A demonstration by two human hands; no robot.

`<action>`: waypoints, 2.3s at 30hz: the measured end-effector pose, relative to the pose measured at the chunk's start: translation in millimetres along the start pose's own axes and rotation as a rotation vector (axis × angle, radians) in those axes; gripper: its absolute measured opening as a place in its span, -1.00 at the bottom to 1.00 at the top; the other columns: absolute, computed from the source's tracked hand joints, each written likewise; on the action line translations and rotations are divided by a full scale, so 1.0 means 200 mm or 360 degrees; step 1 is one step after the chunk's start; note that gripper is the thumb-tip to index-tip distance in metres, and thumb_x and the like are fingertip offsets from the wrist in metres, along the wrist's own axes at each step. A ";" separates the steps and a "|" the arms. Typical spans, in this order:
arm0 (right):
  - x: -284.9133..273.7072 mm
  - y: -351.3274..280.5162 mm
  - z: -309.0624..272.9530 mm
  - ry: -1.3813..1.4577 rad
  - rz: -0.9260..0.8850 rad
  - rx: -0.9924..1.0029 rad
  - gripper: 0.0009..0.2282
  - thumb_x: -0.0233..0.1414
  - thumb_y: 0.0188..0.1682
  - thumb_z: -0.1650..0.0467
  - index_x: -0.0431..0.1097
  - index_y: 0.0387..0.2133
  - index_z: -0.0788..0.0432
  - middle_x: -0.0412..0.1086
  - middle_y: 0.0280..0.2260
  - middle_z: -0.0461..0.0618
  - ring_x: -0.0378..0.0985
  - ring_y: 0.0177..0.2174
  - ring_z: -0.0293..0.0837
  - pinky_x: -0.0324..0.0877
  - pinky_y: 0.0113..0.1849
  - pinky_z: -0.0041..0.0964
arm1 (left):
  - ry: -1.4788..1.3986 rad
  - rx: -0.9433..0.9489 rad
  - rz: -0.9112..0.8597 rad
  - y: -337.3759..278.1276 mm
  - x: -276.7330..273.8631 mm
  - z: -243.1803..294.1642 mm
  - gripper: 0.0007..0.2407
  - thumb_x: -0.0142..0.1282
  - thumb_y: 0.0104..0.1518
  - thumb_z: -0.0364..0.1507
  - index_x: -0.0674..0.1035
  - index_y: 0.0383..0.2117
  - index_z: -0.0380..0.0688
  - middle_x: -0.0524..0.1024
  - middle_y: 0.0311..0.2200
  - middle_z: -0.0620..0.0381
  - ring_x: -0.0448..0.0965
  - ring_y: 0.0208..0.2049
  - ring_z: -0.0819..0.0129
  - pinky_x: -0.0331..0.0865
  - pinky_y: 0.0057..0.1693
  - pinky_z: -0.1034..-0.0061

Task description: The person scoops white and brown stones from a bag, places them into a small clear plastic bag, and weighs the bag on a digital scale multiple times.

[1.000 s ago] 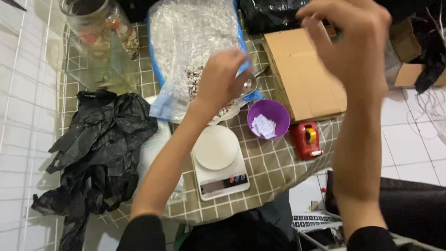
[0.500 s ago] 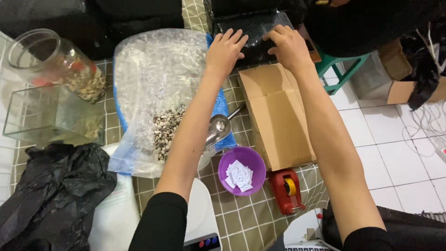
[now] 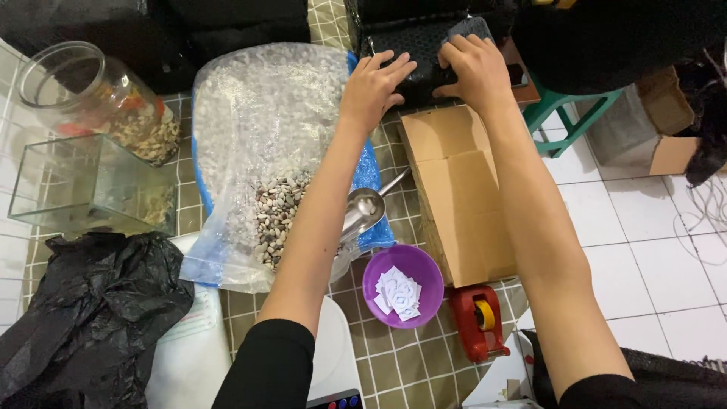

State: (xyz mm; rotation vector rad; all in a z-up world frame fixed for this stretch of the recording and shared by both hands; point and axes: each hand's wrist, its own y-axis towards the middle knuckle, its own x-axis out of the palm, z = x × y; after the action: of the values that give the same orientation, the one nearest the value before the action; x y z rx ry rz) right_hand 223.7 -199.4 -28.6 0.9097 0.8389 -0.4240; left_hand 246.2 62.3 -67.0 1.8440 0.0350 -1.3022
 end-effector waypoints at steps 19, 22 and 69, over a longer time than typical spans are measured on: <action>-0.23 -0.04 -0.12 0.0107 -0.0052 0.0273 -0.53 0.42 -0.21 0.19 0.40 -0.18 0.17 0.34 -0.21 0.05 0.39 -0.18 0.13 0.26 -0.18 -0.03 | 0.0250 0.0002 -0.0172 0.03 -0.08 0.04 -0.14 0.53 -0.10 -0.36 0.20 0.37 -0.07 0.29 0.30 0.06 0.20 0.33 0.10 0.07 0.40 0.12; -0.45 -0.15 -0.15 0.0523 0.0087 0.0595 -0.72 0.36 -0.01 0.25 0.47 -0.23 0.13 0.43 -0.19 0.01 0.45 -0.18 0.11 0.27 -0.18 0.01 | 0.0156 -0.0050 -0.0260 0.03 -0.28 0.08 -0.16 0.48 -0.01 -0.23 0.16 0.40 -0.02 0.18 0.37 0.01 0.14 0.38 0.06 -0.03 0.43 0.11; -1.29 -0.71 -2.08 0.1730 -0.0104 0.0639 -0.46 0.21 -0.01 0.34 0.27 0.21 0.33 0.22 0.26 0.26 0.26 0.24 0.22 0.22 0.22 0.12 | -0.0014 -0.1162 0.0073 -1.70 -1.68 0.61 -0.62 -0.09 0.30 -0.15 0.44 0.18 0.05 0.18 0.24 -0.15 0.03 0.32 -0.10 -0.06 0.40 0.11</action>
State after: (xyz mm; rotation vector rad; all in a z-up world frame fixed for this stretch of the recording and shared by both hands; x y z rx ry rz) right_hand -215.0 60.4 -39.4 1.5182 1.8145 -0.1180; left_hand -157.8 342.2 -25.3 1.2035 0.4069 -1.0698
